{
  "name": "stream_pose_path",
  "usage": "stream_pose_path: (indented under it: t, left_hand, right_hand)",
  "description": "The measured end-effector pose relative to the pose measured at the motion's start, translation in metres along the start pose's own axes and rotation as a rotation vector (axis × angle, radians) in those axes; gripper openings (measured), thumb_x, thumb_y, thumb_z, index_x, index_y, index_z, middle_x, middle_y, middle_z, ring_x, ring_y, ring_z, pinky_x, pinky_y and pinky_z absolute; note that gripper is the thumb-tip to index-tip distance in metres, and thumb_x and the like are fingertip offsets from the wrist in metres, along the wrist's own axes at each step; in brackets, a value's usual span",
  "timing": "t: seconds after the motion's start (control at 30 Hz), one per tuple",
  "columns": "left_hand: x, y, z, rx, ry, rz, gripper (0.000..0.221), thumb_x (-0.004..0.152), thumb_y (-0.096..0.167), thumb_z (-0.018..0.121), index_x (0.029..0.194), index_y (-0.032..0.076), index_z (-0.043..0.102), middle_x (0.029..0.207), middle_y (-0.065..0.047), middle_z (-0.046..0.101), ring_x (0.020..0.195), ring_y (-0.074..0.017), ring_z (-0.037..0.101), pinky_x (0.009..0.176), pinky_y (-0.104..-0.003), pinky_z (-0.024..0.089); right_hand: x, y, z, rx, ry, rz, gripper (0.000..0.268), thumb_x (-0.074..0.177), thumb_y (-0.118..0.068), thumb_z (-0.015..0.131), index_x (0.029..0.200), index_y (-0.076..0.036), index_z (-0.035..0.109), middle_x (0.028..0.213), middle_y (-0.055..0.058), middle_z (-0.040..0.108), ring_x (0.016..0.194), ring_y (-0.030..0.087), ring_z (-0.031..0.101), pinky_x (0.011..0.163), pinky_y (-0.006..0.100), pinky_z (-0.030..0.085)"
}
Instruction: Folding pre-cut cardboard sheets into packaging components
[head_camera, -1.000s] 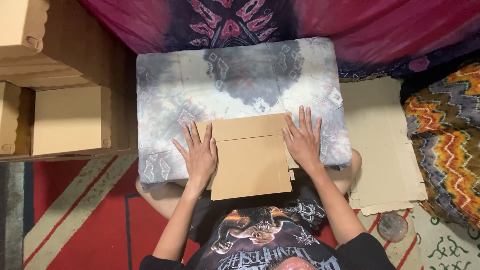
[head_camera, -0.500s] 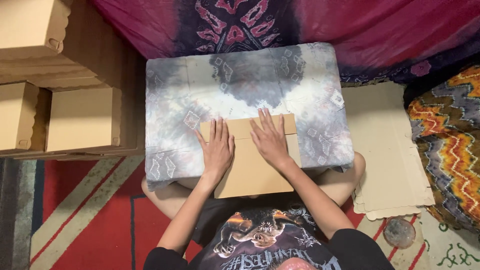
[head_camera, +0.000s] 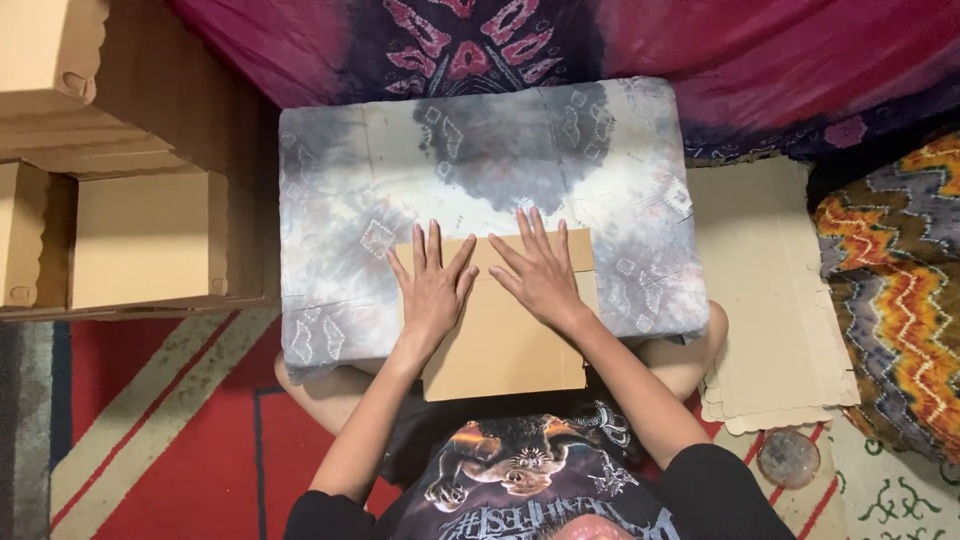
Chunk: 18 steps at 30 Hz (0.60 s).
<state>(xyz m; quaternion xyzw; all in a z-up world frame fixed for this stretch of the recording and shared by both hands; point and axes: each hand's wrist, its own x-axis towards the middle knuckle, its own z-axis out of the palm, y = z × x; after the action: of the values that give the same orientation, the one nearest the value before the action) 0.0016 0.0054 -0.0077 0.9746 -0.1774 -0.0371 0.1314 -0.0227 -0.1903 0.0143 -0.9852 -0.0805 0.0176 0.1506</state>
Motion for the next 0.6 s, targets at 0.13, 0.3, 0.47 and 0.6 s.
stream_pose_path:
  t: [0.13,0.3,0.47,0.6]
  left_hand:
    - [-0.003,-0.003,-0.005,-0.007,-0.024,-0.028,0.049,0.105,0.056,0.033,0.152,0.045,0.041,0.170,-0.013,0.018,0.158,-0.0369,0.004,0.114,-0.078,-0.004]
    - [-0.013,-0.015,-0.003,0.015,0.022,-0.078,0.047,0.108,0.046,0.033,0.154,0.045,0.039,0.170,-0.015,0.019,0.158,-0.0374,0.006,0.114,-0.077,-0.001]
    - [-0.022,-0.022,-0.005,0.004,0.054,-0.115,0.046,0.109,0.044,0.030,0.154,0.045,0.039,0.170,-0.015,0.017,0.157,-0.0386,0.005,0.113,-0.078,-0.003]
    - [-0.028,-0.027,-0.004,-0.008,0.092,-0.157,0.045,0.109,0.044,0.031,0.153,0.044,0.041,0.171,-0.014,0.017,0.158,-0.0386,0.007,0.113,-0.077,-0.006]
  right_hand:
    - [-0.007,0.017,-0.006,0.028,-0.070,0.092,0.054,0.104,-0.060,0.040,0.149,-0.034,0.052,0.169,0.017,0.023,0.158,0.034,0.006,0.120,0.065,-0.004]
    - [-0.027,0.044,-0.005,-0.054,0.073,0.099,0.044,0.105,-0.048,0.044,0.145,-0.034,0.056,0.168,0.016,0.026,0.158,0.036,0.013,0.121,0.068,0.006]
    - [-0.034,0.058,-0.001,-0.050,0.111,0.117,0.043,0.107,-0.043,0.042,0.149,-0.036,0.051,0.169,0.017,0.024,0.158,0.036,0.011,0.120,0.069,0.005]
    - [-0.039,0.065,0.000,-0.034,0.090,0.203,0.043,0.109,-0.045,0.037,0.149,-0.039,0.052,0.170,0.015,0.022,0.159,0.034,0.007,0.121,0.067,0.001]
